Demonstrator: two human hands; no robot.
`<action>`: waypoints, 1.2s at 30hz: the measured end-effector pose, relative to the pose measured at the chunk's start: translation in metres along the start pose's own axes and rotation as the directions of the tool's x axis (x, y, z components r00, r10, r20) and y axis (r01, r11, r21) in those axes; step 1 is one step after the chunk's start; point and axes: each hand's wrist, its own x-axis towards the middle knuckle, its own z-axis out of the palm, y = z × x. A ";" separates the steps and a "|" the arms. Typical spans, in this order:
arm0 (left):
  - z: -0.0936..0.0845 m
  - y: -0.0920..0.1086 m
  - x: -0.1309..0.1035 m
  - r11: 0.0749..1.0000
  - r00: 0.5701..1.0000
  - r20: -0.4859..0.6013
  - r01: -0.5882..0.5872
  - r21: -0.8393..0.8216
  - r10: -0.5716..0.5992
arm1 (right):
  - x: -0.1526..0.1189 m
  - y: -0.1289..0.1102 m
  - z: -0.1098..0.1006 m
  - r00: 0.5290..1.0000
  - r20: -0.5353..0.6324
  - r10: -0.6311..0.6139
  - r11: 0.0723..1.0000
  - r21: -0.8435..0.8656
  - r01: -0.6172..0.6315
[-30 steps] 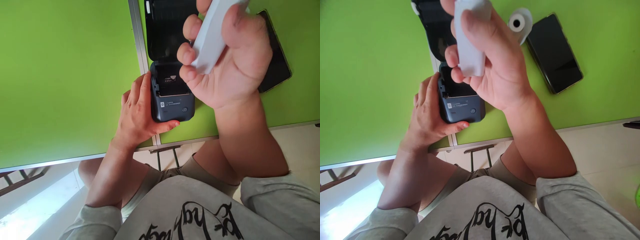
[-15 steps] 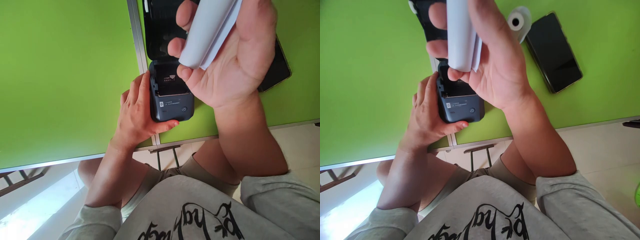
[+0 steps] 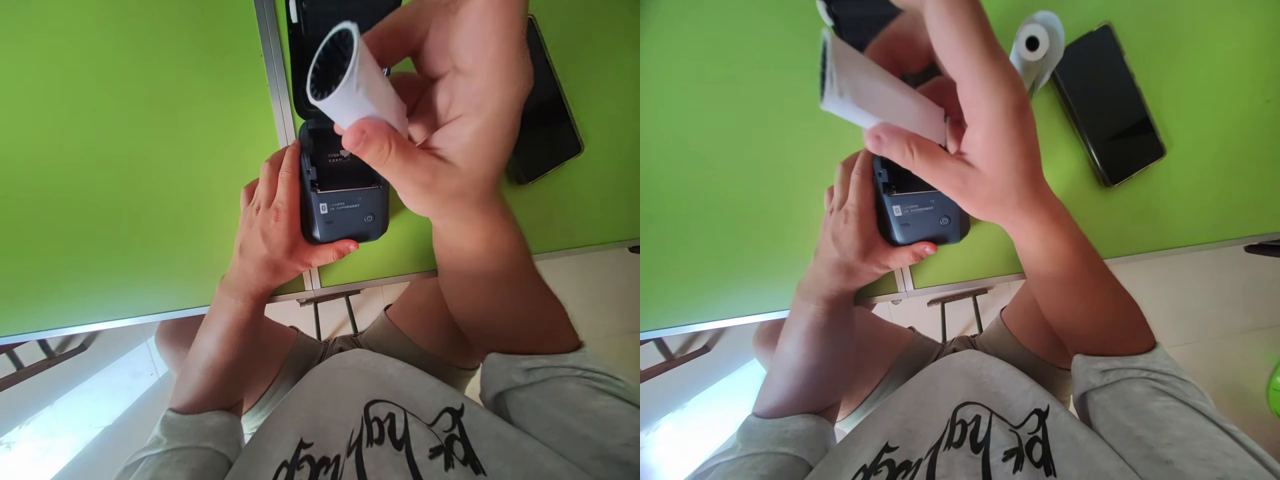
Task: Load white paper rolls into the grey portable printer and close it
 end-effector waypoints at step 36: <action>0.000 -0.002 -0.008 0.981 0.979 -0.086 -0.182 0.063 0.187 | 0.014 0.041 -0.015 0.750 -0.005 -0.662 0.749 -0.047 0.661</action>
